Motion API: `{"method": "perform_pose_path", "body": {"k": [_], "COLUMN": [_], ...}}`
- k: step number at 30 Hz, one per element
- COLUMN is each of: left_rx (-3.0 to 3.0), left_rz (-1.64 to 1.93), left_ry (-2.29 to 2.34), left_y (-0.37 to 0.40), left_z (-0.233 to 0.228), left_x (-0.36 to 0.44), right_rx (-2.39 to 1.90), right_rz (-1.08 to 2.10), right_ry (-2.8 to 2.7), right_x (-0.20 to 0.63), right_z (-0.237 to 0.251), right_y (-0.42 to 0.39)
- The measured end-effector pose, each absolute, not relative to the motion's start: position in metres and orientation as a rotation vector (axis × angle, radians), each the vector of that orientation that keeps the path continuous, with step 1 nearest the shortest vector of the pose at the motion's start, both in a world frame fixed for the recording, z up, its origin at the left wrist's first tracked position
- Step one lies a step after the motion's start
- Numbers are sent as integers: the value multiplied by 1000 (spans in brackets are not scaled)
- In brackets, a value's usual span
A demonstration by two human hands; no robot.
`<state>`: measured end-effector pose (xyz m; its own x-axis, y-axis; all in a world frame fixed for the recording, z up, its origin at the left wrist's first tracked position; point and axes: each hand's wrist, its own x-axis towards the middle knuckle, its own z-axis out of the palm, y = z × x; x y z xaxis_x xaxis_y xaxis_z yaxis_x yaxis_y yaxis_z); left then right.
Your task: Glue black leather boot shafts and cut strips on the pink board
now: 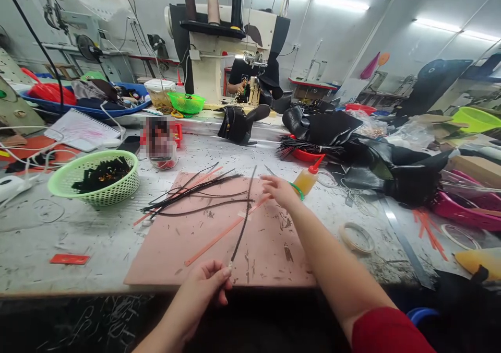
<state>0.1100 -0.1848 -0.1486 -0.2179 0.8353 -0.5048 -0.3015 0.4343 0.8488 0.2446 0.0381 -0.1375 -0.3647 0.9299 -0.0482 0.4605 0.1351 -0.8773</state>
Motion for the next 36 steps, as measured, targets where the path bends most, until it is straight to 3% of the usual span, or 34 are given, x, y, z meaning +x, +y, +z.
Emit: {"method": "perform_pose_path", "body": {"k": [5,11,13,19,22,36], "left_rx": [533,592,583,532,525,475], "left_rz": [1119,1205,1241,1405,1442,1556], "left_ry": [1522,1548,1608,1746,1740,1616], "left_y": [-185,-189,-189,-186,-187,-194], "left_z": [-146,-136,-133,-130,-128,-137], "left_x": [102,79,66,18,1,-31], "right_rx": [-1708,-1774,-1666,-937,-700,-644], "right_rz": [748,552,652,1440,1673,1835], "right_ry": [-2080,-2192,-2234,-2545,-2665,-2570], "right_x": [273,290,288,251,223,154], "right_z": [-151,-153,-149,-120,-103,-127], "right_y": [57,42,21,-68,-92,-100]}}
